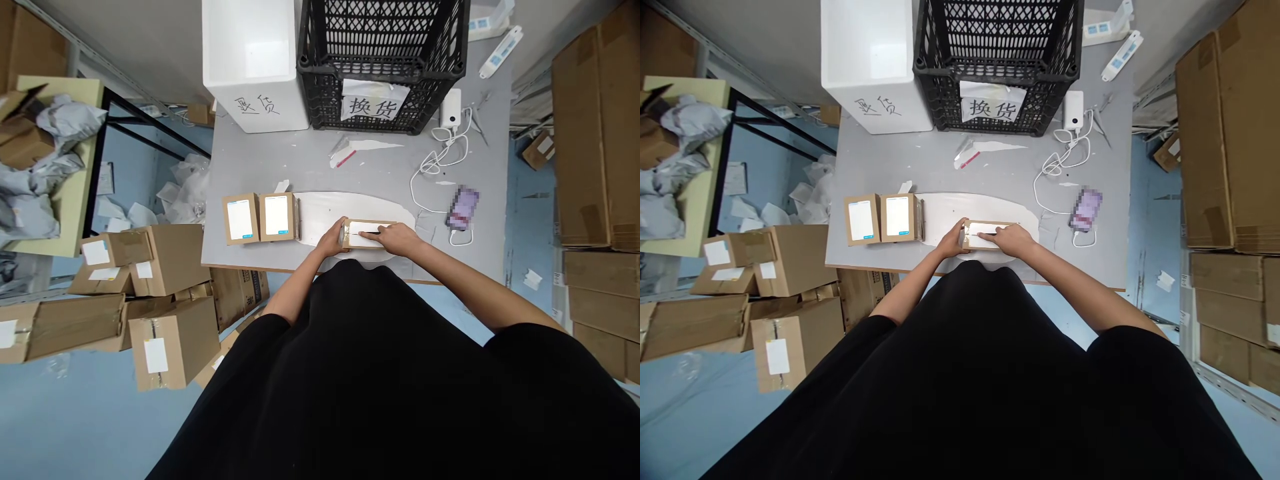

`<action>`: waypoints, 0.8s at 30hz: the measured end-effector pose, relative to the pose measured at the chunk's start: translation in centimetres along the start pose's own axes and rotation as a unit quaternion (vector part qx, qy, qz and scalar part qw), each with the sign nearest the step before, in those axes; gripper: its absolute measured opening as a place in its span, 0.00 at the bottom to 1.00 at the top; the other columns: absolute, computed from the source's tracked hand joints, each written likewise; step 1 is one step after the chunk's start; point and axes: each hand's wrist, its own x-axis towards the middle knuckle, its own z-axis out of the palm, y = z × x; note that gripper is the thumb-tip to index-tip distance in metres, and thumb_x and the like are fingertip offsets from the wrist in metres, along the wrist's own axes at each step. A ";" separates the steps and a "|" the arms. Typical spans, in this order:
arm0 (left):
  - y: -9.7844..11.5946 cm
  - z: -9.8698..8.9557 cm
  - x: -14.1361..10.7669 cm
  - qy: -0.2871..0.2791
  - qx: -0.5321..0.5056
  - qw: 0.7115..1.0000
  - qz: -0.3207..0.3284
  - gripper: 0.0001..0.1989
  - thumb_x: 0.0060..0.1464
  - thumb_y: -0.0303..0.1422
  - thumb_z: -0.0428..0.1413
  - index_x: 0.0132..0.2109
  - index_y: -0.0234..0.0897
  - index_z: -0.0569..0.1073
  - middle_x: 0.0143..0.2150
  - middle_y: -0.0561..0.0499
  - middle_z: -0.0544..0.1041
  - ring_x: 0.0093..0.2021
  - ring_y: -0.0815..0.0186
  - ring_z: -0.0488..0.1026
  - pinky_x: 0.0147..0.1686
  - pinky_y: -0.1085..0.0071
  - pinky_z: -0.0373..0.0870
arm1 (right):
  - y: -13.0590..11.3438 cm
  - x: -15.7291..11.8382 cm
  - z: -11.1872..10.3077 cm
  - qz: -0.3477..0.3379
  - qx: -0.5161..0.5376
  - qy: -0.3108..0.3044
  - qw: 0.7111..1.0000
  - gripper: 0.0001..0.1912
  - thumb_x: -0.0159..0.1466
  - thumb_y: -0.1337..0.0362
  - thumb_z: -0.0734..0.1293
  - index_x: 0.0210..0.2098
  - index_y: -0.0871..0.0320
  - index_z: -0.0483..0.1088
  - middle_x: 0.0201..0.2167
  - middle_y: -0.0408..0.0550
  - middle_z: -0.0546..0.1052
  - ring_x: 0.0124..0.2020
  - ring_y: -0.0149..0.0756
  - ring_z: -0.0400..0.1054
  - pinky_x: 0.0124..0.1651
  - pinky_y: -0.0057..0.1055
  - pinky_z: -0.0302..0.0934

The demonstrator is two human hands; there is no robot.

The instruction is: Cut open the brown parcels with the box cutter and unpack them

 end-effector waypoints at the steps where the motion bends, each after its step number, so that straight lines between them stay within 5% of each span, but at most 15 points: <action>1: 0.1 0.0 0.0 0.002 0.001 1.000 0.001 0.57 0.36 0.31 0.68 0.70 0.45 0.48 0.68 0.42 0.61 0.65 0.49 0.65 0.54 0.57 0.70 | 0.1 -0.1 0.1 0.002 0.002 0.001 1.000 0.36 0.70 0.71 0.51 0.73 0.36 0.43 0.48 0.57 0.76 0.40 0.45 0.74 0.37 0.35 0.56; 15: 1.0 -0.3 -0.2 0.005 0.013 1.000 0.006 0.50 0.38 0.32 0.68 0.67 0.43 0.53 0.64 0.43 0.67 0.60 0.52 0.68 0.50 0.63 0.70 | 2.8 -2.5 3.0 0.035 0.014 0.007 0.999 0.41 0.66 0.74 0.55 0.72 0.32 0.43 0.54 0.55 0.74 0.37 0.40 0.73 0.34 0.31 0.54; 24: 0.4 0.0 0.1 0.008 0.018 1.000 0.007 0.52 0.37 0.31 0.68 0.67 0.43 0.53 0.64 0.43 0.66 0.61 0.52 0.68 0.53 0.62 0.69 | 5.1 -5.5 4.4 0.063 0.023 -0.016 0.998 0.41 0.66 0.72 0.56 0.72 0.32 0.42 0.45 0.53 0.76 0.34 0.39 0.71 0.34 0.31 0.51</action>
